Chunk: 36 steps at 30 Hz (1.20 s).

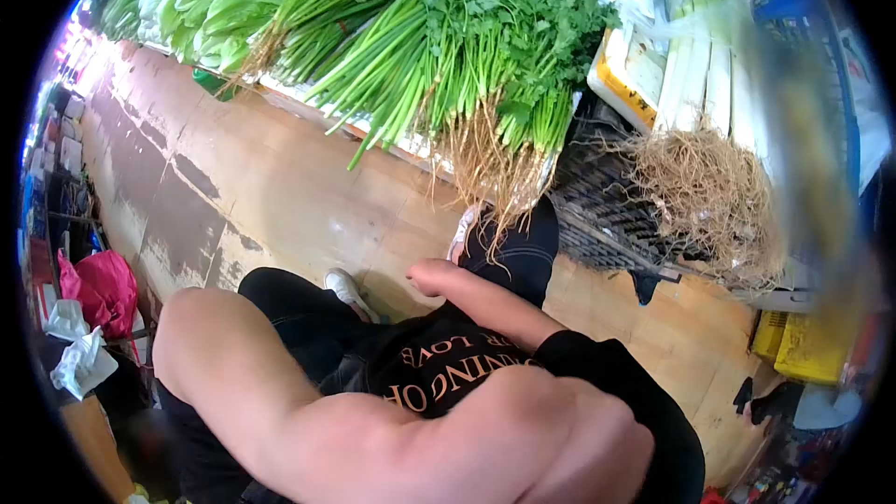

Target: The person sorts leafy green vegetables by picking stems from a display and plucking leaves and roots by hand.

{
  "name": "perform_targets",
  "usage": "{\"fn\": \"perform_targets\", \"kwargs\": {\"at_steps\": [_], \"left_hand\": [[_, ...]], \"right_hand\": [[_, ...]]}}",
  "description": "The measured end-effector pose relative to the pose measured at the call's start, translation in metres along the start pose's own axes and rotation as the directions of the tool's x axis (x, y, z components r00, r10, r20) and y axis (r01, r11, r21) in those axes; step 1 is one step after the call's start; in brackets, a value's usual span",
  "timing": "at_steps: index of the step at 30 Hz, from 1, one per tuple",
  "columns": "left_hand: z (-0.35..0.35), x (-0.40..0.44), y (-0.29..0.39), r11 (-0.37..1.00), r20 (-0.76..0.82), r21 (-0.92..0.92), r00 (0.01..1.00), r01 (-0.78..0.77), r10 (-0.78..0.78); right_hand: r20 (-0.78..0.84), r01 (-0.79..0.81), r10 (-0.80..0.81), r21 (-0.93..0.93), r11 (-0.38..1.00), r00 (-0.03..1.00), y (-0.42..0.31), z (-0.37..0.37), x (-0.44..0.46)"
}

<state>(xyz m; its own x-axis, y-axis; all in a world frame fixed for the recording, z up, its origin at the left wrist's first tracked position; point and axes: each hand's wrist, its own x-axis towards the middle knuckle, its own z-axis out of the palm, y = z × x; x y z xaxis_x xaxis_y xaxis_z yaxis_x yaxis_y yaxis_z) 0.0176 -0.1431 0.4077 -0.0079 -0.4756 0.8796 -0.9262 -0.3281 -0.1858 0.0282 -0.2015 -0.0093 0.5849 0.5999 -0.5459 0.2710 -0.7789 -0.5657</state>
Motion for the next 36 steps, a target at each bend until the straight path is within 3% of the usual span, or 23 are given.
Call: {"fn": "perform_targets", "kwargs": {"at_steps": [2,4,5,8,9,11,16,18,23,27,29,32,36], "left_hand": [[-0.001,-0.009,0.002,0.999,0.231,-0.03,0.972,-0.034,0.04],[-0.004,-0.016,-0.01,0.98,0.517,-0.17,0.856,0.1,0.002],[0.01,-0.024,-0.027,0.97,0.564,-0.19,0.826,0.151,-0.018],[0.059,-0.073,-0.079,0.913,0.64,0.113,0.675,0.391,-0.368],[0.072,-0.078,-0.098,0.796,0.686,0.263,0.475,0.545,-0.551],[0.089,-0.102,-0.134,0.82,0.566,0.235,0.612,0.522,-0.552],[0.113,-0.127,-0.175,0.713,0.523,0.405,0.495,0.572,-0.694],[0.115,-0.127,-0.174,0.679,0.538,0.41,0.44,0.609,-0.719],[0.125,-0.133,-0.175,0.611,0.519,0.398,0.381,0.684,-0.765],[0.127,-0.137,-0.181,0.42,0.545,0.376,0.169,0.826,-0.821],[0.126,-0.14,-0.184,0.322,0.544,0.305,0.114,0.896,-0.831],[0.127,-0.156,-0.192,0.162,0.527,0.053,0.11,0.985,-0.843],[0.111,-0.137,-0.187,-0.309,0.564,-0.199,-0.149,0.93,-0.812]], "right_hand": [[-0.002,0.035,-0.035,-0.041,0.999,0.999,0.009,0.01,0.012],[-0.013,0.065,-0.066,-0.074,0.995,0.998,0.017,0.026,0.022],[-0.03,0.075,-0.078,-0.093,0.993,0.996,0.022,0.031,0.025],[-0.022,0.074,-0.076,-0.097,0.993,0.997,0.018,0.029,0.026],[0.028,0.05,-0.049,-0.076,0.996,0.998,0.004,0.008,0.012],[0.072,0.022,-0.018,-0.053,0.998,0.997,-0.005,-0.01,-0.002],[0.06,0.05,-0.047,-0.054,0.997,0.997,-0.007,-0.009,-0.002],[0.129,0.051,-0.043,-0.065,0.997,0.991,-0.006,-0.013,-0.002],[0.093,0.073,-0.071,-0.014,0.997,0.993,-0.001,-0.009,-0.002],[0.071,0.058,-0.06,0.027,0.998,0.996,0.002,-0.004,-0.001],[0.066,0.058,-0.06,0.021,0.998,0.996,0.009,0.005,0.006],[0.063,0.031,-0.032,0.017,0.999,0.998,0.006,0.0,0.001],[0.091,0.027,-0.022,-0.052,0.998,0.996,0.004,-0.006,0.001]]}}
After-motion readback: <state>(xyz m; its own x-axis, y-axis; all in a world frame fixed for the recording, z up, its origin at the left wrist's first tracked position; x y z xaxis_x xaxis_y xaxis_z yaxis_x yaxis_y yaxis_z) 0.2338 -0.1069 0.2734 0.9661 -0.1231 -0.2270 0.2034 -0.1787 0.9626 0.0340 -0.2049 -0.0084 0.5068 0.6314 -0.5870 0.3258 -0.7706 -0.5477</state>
